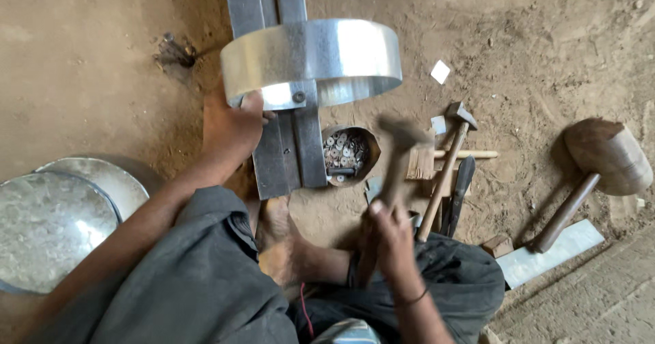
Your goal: The person sits on the ground and hammers a curved galvanized metal band over a metal stake, positioning rivets from a small bowl and hammering them to fasten the band's seam. They rotate and reposition the band repeatedly and finally lift the finished ring off the stake.
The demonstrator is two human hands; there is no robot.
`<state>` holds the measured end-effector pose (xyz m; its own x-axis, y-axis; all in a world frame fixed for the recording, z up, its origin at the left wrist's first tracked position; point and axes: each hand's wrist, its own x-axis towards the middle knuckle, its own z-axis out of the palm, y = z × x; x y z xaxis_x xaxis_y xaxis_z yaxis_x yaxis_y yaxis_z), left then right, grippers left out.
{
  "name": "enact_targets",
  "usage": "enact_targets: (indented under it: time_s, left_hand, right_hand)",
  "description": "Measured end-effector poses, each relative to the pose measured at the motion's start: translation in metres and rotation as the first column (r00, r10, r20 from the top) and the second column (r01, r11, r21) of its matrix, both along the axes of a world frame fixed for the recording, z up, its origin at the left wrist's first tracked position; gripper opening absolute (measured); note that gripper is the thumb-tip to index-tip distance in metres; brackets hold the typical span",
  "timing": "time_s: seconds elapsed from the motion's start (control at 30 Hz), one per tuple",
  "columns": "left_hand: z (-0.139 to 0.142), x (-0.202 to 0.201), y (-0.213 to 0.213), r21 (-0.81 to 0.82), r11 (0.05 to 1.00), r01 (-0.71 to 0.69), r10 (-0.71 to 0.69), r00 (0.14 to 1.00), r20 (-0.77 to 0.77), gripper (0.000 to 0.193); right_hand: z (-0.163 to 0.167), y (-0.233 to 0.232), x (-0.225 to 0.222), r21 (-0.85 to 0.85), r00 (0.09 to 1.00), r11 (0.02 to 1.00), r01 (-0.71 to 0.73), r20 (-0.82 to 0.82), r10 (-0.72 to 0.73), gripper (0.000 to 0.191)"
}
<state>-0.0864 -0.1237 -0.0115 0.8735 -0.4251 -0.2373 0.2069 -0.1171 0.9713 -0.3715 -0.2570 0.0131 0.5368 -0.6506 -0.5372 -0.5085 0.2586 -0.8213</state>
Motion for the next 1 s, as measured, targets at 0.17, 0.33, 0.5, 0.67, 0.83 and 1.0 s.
enact_targets:
  time_s: [0.17,0.33,0.5,0.67,0.83,1.0]
  left_hand:
    - [0.014,-0.001,0.0,0.116,0.993,-0.019,0.027,0.998,-0.061,0.039]
    - [0.019,-0.002,0.001,0.143,0.989,-0.042,0.032,0.997,0.072,0.046]
    - [0.011,-0.003,0.003,0.238,0.971,-0.022,0.019,1.0,0.015,0.046]
    - [0.002,-0.004,0.006,0.217,0.975,-0.048,-0.012,0.964,0.265,0.05]
    - [-0.006,-0.004,0.006,0.26,0.966,-0.002,-0.055,0.976,0.212,0.042]
    - [-0.008,0.0,0.006,0.402,0.916,-0.015,-0.089,0.967,0.237,0.064]
  right_hand:
    - [0.04,0.015,-0.009,-0.382,0.941,0.9,-0.21,0.171,0.292,0.028]
    - [0.102,0.024,0.007,-0.47,0.927,0.819,-0.33,0.001,0.374,0.023]
    - [0.04,0.007,0.093,-0.114,0.949,0.945,-0.307,-0.11,0.295,0.03]
    - [0.015,-0.012,0.103,0.014,0.977,0.977,-0.211,-0.022,0.212,0.028]
    - [0.021,0.001,0.097,-0.222,0.952,0.929,-0.296,0.012,0.306,0.035]
    - [0.019,-0.007,0.111,-0.154,0.881,0.882,-0.446,-0.248,0.402,0.036]
